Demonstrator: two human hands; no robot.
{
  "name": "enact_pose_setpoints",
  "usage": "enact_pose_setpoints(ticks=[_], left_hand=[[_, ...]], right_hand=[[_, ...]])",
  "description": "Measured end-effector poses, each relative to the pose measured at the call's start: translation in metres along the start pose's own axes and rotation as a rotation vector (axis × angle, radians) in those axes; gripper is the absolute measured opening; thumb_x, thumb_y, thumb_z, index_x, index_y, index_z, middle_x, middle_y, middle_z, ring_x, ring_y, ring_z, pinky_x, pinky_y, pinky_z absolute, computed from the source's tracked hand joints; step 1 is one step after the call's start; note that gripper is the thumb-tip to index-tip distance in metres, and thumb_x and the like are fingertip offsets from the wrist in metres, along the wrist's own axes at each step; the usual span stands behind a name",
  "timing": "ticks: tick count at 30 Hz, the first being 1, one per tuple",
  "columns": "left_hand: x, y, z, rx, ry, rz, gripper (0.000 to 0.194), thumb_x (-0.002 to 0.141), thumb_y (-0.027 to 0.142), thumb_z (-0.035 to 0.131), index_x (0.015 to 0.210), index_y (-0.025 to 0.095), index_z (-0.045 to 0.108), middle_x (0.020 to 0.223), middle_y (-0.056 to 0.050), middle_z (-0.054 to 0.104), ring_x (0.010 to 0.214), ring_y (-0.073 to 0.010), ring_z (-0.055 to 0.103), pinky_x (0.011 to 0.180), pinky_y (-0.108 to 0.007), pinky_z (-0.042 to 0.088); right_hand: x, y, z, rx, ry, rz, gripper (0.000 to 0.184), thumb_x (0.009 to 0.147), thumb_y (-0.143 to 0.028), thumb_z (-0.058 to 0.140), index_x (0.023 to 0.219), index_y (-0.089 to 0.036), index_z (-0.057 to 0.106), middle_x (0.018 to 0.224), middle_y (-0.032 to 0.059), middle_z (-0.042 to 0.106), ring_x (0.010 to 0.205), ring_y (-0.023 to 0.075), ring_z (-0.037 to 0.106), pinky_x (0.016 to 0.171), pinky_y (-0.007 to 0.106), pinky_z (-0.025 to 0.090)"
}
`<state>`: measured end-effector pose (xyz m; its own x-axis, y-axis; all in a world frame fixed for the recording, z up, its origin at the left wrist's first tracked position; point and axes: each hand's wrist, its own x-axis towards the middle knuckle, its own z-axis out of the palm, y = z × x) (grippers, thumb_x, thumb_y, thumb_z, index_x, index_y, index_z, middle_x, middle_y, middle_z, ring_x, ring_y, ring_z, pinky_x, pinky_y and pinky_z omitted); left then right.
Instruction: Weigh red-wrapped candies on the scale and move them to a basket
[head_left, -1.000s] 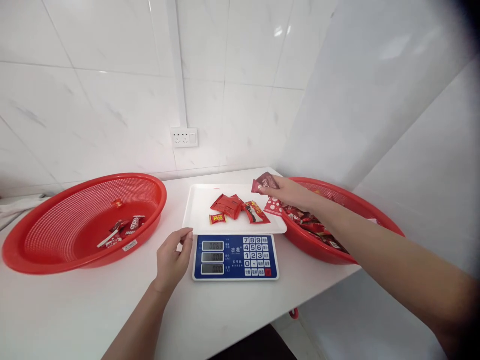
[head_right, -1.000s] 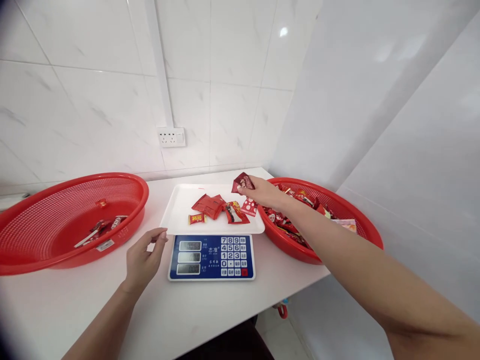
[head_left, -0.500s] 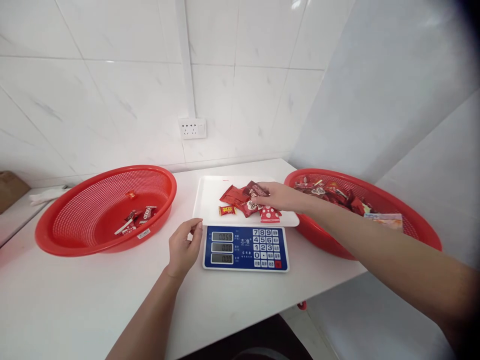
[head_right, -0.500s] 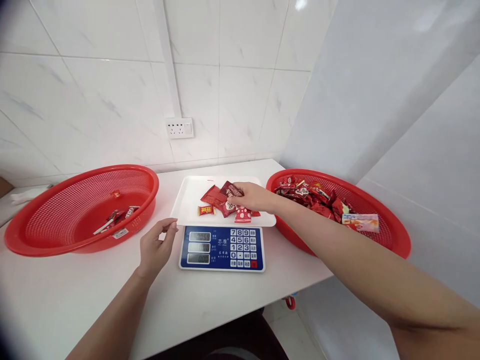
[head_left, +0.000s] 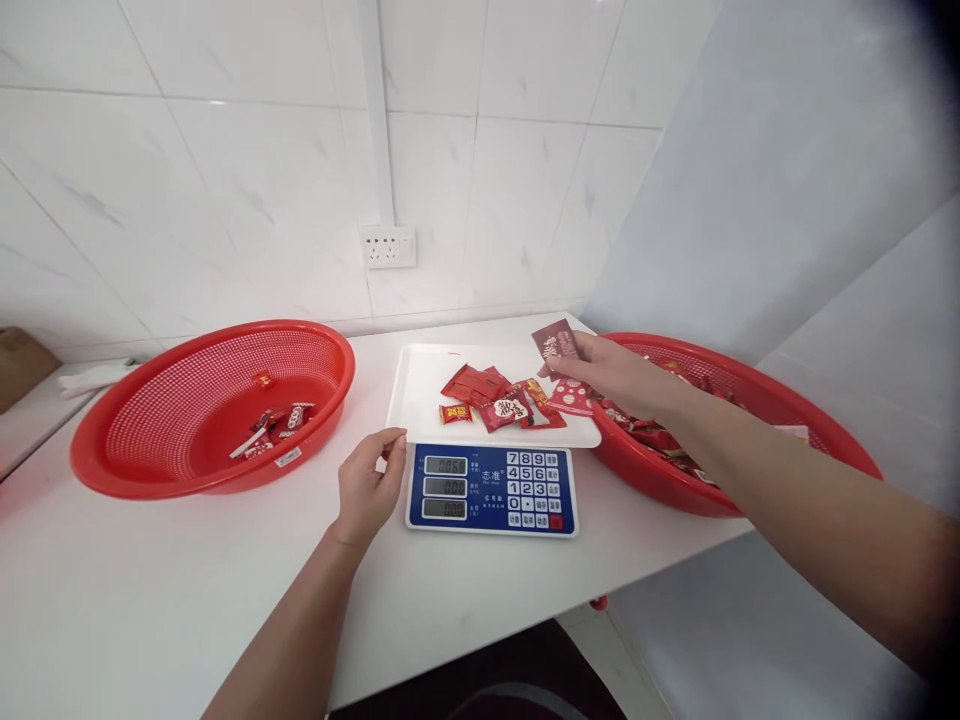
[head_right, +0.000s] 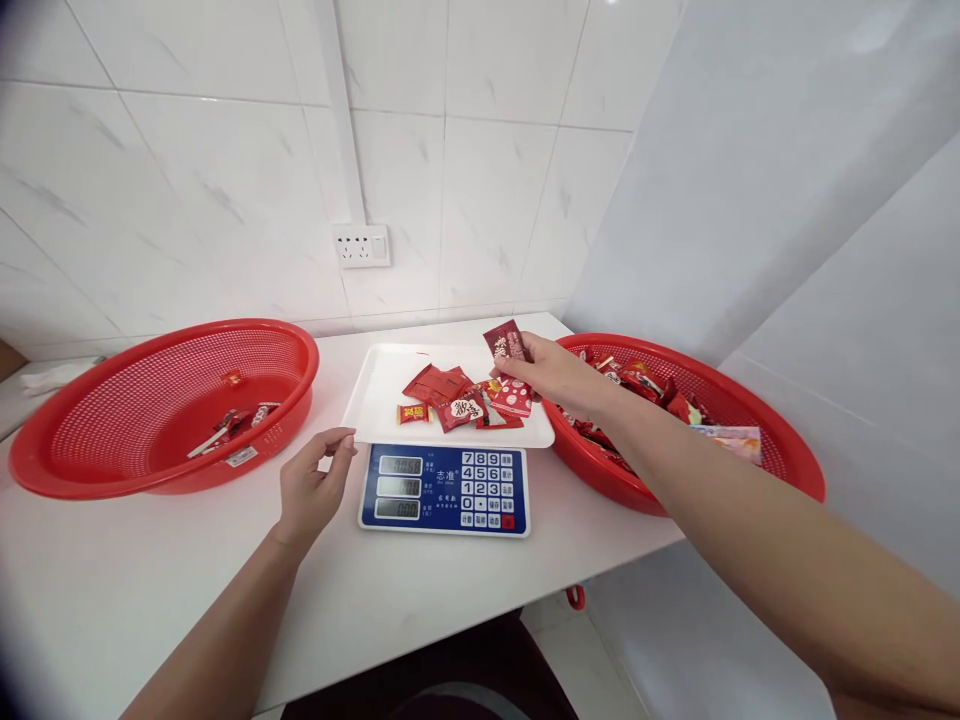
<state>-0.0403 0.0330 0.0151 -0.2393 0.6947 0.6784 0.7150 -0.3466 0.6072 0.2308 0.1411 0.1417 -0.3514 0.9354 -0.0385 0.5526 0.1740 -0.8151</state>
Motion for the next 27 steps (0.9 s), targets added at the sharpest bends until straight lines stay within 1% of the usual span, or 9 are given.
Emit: enact_pose_setpoints(ticks=[3,6,8,13,15,19,22,25,27], left_hand=[[0.0,0.0,0.0,0.003,0.005,-0.001,0.019,0.083,0.029,0.05,0.092,0.017,0.062,0.076,-0.003,0.068,0.068,-0.0117,0.063,0.057,-0.021,0.05],[0.0,0.0,0.001,0.003,0.009,0.002,0.019,0.083,0.029,0.05,0.091,0.017,0.062,0.076,-0.003,0.068,0.068,-0.0116,0.063,0.057,-0.021,0.05],[0.0,-0.001,0.001,0.001,0.01,0.004,0.019,0.083,0.029,0.05,0.091,0.017,0.062,0.076,-0.003,0.068,0.067,-0.0115,0.063,0.057,-0.021,0.05],[0.0,-0.001,0.0,-0.003,0.008,0.004,0.019,0.084,0.03,0.05,0.092,0.017,0.062,0.077,-0.003,0.067,0.068,-0.0115,0.062,0.057,-0.021,0.05],[0.0,-0.002,0.0,-0.003,0.003,0.004,0.019,0.083,0.029,0.05,0.093,0.017,0.062,0.077,-0.003,0.067,0.068,-0.0117,0.063,0.055,-0.02,0.05],[0.0,-0.001,-0.001,-0.001,0.002,0.013,0.018,0.083,0.028,0.051,0.093,0.018,0.062,0.077,-0.002,0.067,0.069,-0.0112,0.063,0.054,-0.019,0.049],[0.0,-0.001,-0.001,0.001,0.008,0.024,0.017,0.083,0.027,0.051,0.093,0.017,0.061,0.077,-0.002,0.067,0.068,-0.0108,0.062,0.054,-0.019,0.049],[0.0,-0.001,-0.001,0.009,0.019,0.031,0.017,0.083,0.026,0.051,0.092,0.017,0.061,0.077,-0.003,0.067,0.067,-0.0108,0.062,0.053,-0.018,0.048],[0.001,-0.001,-0.001,0.015,0.027,0.033,0.016,0.083,0.026,0.051,0.092,0.017,0.061,0.077,-0.002,0.067,0.066,-0.0104,0.062,0.051,-0.018,0.048]], right_hand=[[-0.005,-0.001,0.001,-0.023,-0.062,-0.038,0.028,0.08,-0.038,0.057,0.103,-0.023,0.058,0.098,0.0051,0.068,0.087,0.0211,0.063,0.07,0.033,0.052],[-0.009,-0.006,0.003,-0.02,-0.068,-0.073,0.031,0.079,-0.035,0.058,0.107,-0.022,0.058,0.102,0.0051,0.068,0.095,0.0222,0.062,0.079,0.036,0.052],[-0.01,-0.009,0.005,0.008,-0.059,-0.066,0.03,0.08,-0.034,0.058,0.107,-0.021,0.058,0.106,0.0056,0.067,0.099,0.0229,0.061,0.083,0.039,0.051],[-0.008,-0.01,0.008,0.06,-0.083,-0.071,0.028,0.08,-0.031,0.057,0.106,-0.021,0.058,0.105,0.0052,0.067,0.098,0.0216,0.062,0.085,0.037,0.051],[-0.007,-0.008,0.008,0.04,-0.089,-0.083,0.028,0.081,-0.031,0.056,0.107,-0.021,0.057,0.105,0.0049,0.067,0.097,0.0209,0.063,0.084,0.036,0.051],[-0.002,0.0,0.007,-0.088,-0.026,-0.107,0.029,0.082,-0.035,0.055,0.107,-0.022,0.057,0.103,0.005,0.068,0.094,0.0213,0.063,0.083,0.037,0.05],[0.002,0.006,0.002,-0.216,0.049,-0.128,0.026,0.082,-0.035,0.053,0.105,-0.023,0.057,0.101,0.0044,0.068,0.091,0.022,0.063,0.08,0.038,0.049],[0.004,0.014,-0.009,-0.452,0.175,-0.097,0.021,0.081,-0.035,0.052,0.098,-0.024,0.059,0.095,0.0043,0.068,0.087,0.0252,0.062,0.075,0.04,0.048],[0.003,0.022,-0.022,-0.569,0.232,-0.056,0.022,0.081,-0.037,0.051,0.097,-0.025,0.059,0.092,0.0049,0.068,0.086,0.0277,0.062,0.072,0.042,0.047]])
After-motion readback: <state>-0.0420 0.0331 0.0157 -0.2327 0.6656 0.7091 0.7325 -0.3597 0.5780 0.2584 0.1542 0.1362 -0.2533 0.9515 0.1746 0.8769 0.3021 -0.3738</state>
